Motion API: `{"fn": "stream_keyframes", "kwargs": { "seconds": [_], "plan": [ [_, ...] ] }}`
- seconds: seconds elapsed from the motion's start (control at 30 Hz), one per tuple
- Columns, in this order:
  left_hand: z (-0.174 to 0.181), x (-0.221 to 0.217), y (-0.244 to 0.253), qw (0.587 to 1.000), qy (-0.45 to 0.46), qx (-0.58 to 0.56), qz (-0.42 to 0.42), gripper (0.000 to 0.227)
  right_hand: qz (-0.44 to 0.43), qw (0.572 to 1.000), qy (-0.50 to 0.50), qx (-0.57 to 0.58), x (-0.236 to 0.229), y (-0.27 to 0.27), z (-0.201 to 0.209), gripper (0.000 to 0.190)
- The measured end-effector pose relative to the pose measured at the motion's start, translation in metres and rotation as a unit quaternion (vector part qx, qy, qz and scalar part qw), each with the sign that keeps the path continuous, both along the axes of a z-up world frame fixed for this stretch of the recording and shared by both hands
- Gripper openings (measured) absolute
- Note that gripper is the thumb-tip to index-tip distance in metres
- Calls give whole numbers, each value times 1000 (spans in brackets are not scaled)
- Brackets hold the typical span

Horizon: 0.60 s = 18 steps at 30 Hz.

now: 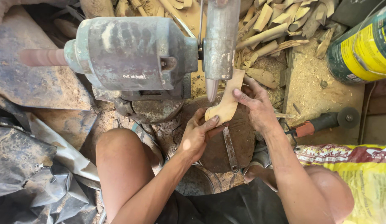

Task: The person sits on the floor and uses a bench grinder to smooth and shape a small wooden piece. They rotate the wood frequently to grind different edges and surfaces, then place the finished piece into a plastic basket with other similar items.

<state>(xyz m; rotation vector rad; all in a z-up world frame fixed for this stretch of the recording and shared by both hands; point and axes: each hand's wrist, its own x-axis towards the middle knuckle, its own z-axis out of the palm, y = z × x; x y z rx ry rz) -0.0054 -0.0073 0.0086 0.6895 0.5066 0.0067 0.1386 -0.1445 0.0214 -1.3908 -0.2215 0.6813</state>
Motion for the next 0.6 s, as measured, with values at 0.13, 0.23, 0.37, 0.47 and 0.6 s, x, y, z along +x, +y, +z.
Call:
{"fn": "stream_keyframes", "kwargs": {
  "seconds": [0.13, 0.23, 0.37, 0.47, 0.6],
  "plan": [
    [-3, 2, 6, 999, -8, -29, 17, 50, 0, 994, 92, 64, 7, 4, 7, 59],
    [-7, 4, 10, 999, -18, -43, 21, 46, 24, 996, 74, 50, 10, 9, 7, 60],
    [-10, 8, 9, 997, -33, -59, 19, 47, 26, 996, 67, 48, 14, 14, 1, 62],
    [-9, 10, 9, 996, -30, -79, 23, 47, 35, 995, 65, 72, 16, 17, -4, 61],
    [-7, 10, 10, 995, -36, -92, 29, 47, 45, 994, 59, 84, 17, 19, -9, 57]
  ]
}}
